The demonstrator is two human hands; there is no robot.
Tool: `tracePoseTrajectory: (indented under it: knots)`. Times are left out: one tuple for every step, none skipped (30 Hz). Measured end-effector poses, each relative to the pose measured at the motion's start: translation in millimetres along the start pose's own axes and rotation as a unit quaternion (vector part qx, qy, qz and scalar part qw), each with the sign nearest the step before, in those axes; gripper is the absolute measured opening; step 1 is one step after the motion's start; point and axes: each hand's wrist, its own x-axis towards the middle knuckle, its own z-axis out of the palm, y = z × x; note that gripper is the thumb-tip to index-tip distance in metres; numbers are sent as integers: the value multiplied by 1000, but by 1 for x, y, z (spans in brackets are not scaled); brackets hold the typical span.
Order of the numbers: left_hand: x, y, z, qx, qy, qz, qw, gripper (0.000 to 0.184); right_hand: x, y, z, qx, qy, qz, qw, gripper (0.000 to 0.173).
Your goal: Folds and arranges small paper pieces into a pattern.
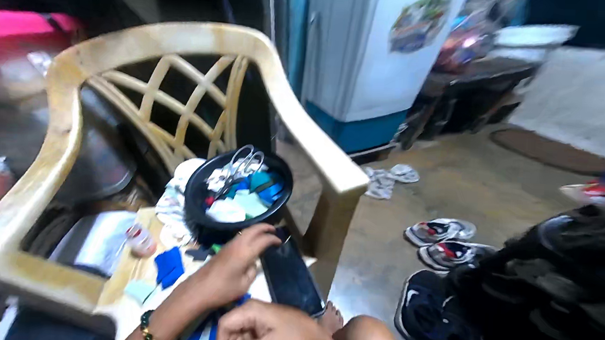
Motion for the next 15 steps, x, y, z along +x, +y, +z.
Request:
tracePoseTrajectory:
  knots:
    - [-21, 0, -7, -56, 61, -61, 995, 37, 2, -1, 1, 1, 7, -5, 1000, 18]
    - [-43, 1, -9, -110, 140, -102, 979, 31, 3, -3, 2, -5, 21, -5, 1000, 17]
    - [-64, 3, -8, -156, 221, -126, 954, 25, 5, -4, 2, -14, 39, -2, 999, 16]
    - [-83, 8, -5, -191, 286, -135, 929, 21, 8, -4, 3, -22, 62, 1, 998, 15]
    - [-101, 16, 0, -211, 332, -140, 909, 19, 12, -3, 6, -31, 85, 2, 996, 14]
    - [-115, 25, 7, -201, 367, -145, 897, 17, 16, 0, 10, -39, 110, 3, 993, 15]
    - [-126, 34, 15, -164, 394, -151, 892, 13, 21, 3, 15, -48, 140, 2, 989, 15]
    - [-134, 42, 24, -123, 409, -157, 890, 13, 26, 5, 21, -58, 171, -1, 983, 15]
    - [-140, 47, 33, -93, 412, -158, 892, 19, 31, 7, 27, -70, 203, -4, 977, 15]
    - [-143, 49, 42, -88, 413, -158, 892, 29, 36, 10, 32, -83, 231, -11, 969, 15]
    - [-144, 50, 51, -104, 418, -161, 888, 41, 40, 12, 37, -100, 254, -21, 962, 15]
    - [-144, 49, 57, -126, 427, -165, 880, 53, 45, 14, 42, -120, 276, -32, 953, 14]
    - [-144, 48, 60, -145, 439, -171, 870, 61, 50, 15, 45, -148, 296, -41, 943, 14]
    - [-143, 47, 61, -157, 452, -177, 860, 65, 55, 16, 48, -183, 315, -44, 930, 13]
    - [-141, 47, 60, -163, 465, -184, 851, 66, 59, 15, 50, -216, 332, -40, 917, 13]
